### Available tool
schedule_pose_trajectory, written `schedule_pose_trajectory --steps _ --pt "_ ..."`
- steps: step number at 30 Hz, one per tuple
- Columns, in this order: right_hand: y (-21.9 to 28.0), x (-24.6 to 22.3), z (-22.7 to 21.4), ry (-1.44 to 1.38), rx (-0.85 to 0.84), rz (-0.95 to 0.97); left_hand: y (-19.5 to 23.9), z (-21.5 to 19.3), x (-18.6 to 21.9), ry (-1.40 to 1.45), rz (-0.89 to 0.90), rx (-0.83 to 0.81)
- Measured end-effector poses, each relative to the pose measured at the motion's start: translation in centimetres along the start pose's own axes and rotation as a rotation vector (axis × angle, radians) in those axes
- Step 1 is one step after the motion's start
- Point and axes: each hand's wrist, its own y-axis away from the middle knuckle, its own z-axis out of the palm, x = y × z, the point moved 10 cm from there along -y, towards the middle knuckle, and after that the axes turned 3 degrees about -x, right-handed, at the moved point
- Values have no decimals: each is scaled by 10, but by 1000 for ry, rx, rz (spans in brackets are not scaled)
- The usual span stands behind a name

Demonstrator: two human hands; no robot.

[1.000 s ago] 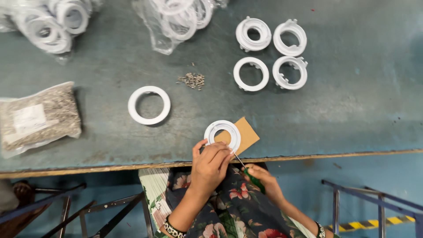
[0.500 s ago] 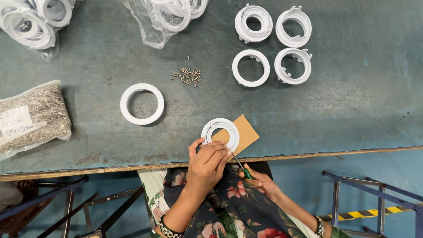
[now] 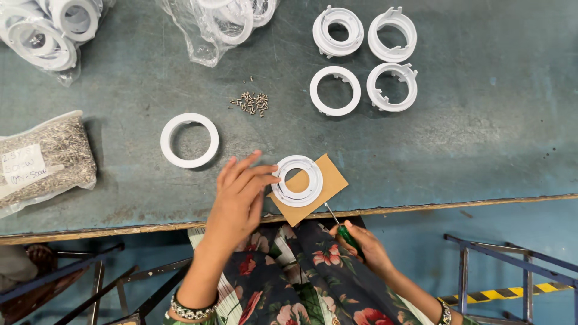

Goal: The person assembles white plastic light fixture rings by placing one ring into another on a work surface and using a small green screwdriver to secure them together with screws.

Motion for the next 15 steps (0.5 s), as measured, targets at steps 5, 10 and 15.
schedule_pose_trajectory --steps 5,10,15 --pt "1 -7 2 -122 -31 -113 -9 42 39 -112 -77 10" --pt "5 -13 -9 -37 111 -116 -11 58 42 -148 28 -79" --pt "10 -23 4 4 123 -165 4 45 38 -142 115 -139"
